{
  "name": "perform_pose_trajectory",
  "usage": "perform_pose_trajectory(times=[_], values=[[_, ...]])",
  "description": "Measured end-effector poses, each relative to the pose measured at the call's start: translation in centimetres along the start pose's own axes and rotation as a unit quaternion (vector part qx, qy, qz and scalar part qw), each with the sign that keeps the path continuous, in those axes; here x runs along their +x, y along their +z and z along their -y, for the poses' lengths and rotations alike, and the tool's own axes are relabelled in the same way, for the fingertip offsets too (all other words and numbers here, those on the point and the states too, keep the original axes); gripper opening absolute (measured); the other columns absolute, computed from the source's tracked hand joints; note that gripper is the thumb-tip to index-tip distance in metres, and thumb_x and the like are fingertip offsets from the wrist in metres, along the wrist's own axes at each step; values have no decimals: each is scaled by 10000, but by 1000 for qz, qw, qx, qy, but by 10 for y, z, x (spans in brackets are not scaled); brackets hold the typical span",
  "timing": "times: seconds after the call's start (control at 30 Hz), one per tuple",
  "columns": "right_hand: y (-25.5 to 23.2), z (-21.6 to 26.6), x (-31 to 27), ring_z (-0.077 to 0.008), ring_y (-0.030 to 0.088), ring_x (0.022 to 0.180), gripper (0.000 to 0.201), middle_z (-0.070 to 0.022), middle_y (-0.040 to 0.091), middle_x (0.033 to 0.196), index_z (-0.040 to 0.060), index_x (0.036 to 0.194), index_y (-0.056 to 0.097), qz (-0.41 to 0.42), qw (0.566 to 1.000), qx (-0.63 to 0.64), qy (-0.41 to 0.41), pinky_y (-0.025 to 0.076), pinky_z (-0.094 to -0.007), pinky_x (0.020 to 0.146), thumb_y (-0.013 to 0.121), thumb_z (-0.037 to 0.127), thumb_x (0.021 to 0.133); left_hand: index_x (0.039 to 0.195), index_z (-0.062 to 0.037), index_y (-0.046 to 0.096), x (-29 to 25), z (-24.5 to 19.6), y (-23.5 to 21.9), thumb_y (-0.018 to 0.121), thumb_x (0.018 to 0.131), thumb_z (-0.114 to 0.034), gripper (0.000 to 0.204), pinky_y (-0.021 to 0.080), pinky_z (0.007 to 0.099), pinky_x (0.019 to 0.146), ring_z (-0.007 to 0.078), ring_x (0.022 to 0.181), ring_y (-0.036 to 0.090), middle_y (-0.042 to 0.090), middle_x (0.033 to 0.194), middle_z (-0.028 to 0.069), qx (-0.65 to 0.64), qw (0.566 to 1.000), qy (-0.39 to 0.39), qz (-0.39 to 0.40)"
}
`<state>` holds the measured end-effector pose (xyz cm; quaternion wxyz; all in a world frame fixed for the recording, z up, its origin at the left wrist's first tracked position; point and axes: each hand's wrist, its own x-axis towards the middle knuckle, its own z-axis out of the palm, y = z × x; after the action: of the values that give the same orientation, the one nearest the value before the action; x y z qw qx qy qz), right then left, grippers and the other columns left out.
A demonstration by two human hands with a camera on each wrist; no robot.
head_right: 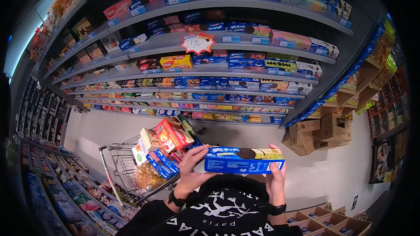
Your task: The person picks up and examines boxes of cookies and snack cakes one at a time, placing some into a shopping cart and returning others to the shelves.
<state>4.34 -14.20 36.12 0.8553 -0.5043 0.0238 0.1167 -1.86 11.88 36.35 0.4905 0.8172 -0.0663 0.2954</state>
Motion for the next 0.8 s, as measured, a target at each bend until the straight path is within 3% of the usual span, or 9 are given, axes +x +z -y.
perform_pose_trajectory(times=[0.07,0.2,0.27,0.33,0.6,0.67,0.7,0.73,0.8], values=[[-6,-4,-2,-214,582,1241,854,-133,582,1322,41,1512,402,4,999,-37,-1,461,-358,1061,746,502,881,1323,-33,650,-4,-4,-5,993,634,-219,792,552,390,989,308,1172,674,655,1320,180,5,1000,-5,8],[-9,-9,-6,-207,582,1244,879,-91,563,1332,73,1536,375,17,1000,-25,5,479,-350,1051,766,494,871,1346,-22,627,-10,-6,-5,975,678,-187,770,540,400,1032,316,1233,645,620,1372,210,-14,999,-19,32],[-6,-8,-9,-201,581,1234,893,-86,570,1311,74,1554,351,18,1000,10,4,467,-346,1063,793,423,862,1374,-17,588,-22,-1,2,958,708,-143,773,526,411,1069,317,1279,614,567,1426,227,-80,992,-97,13],[-13,-8,-13,-195,579,1223,915,-81,576,1291,75,1572,327,11,999,46,10,456,-343,1076,821,352,853,1358,-13,567,-26,1,5,934,715,-39,741,517,428,1087,316,1322,573,515,1466,226,-108,991,-77,13],[-51,2,-27,-183,564,1239,1037,-60,567,1305,92,1609,250,40,998,52,-19,428,-335,1098,874,319,812,1314,-43,555,-37,-12,36,930,697,7,724,476,417,1119,308,1360,524,467,1494,216,-166,983,-79,23],[-69,3,-30,-184,562,1242,1043,-64,568,1309,89,1610,242,51,997,41,-30,413,-331,1109,864,358,817,1307,-50,551,-39,-19,48,926,698,12,718,475,414,1121,309,1364,520,460,1497,213,-166,983,-72,31],[-81,2,-31,-193,577,1234,1004,-81,568,1317,82,1607,237,59,997,-7,-51,484,-352,1054,766,525,878,1294,-53,552,-40,-22,55,924,700,17,704,477,413,1119,308,1358,525,465,1492,209,-161,984,-75,31],[-89,7,-33,-193,577,1234,1004,-81,568,1317,82,1607,237,58,996,-9,-60,484,-352,1054,766,525,878,1280,-57,552,-40,-24,63,922,701,21,691,479,412,1118,307,1353,531,470,1486,206,-157,984,-75,30],[-104,22,-38,-208,595,1221,979,-104,571,1315,75,1599,243,82,997,8,-14,567,-379,953,601,688,925,1340,-82,478,-40,-28,80,884,691,104,788,501,448,1107,374,1363,535,386,1540,208,-152,986,-45,53]])
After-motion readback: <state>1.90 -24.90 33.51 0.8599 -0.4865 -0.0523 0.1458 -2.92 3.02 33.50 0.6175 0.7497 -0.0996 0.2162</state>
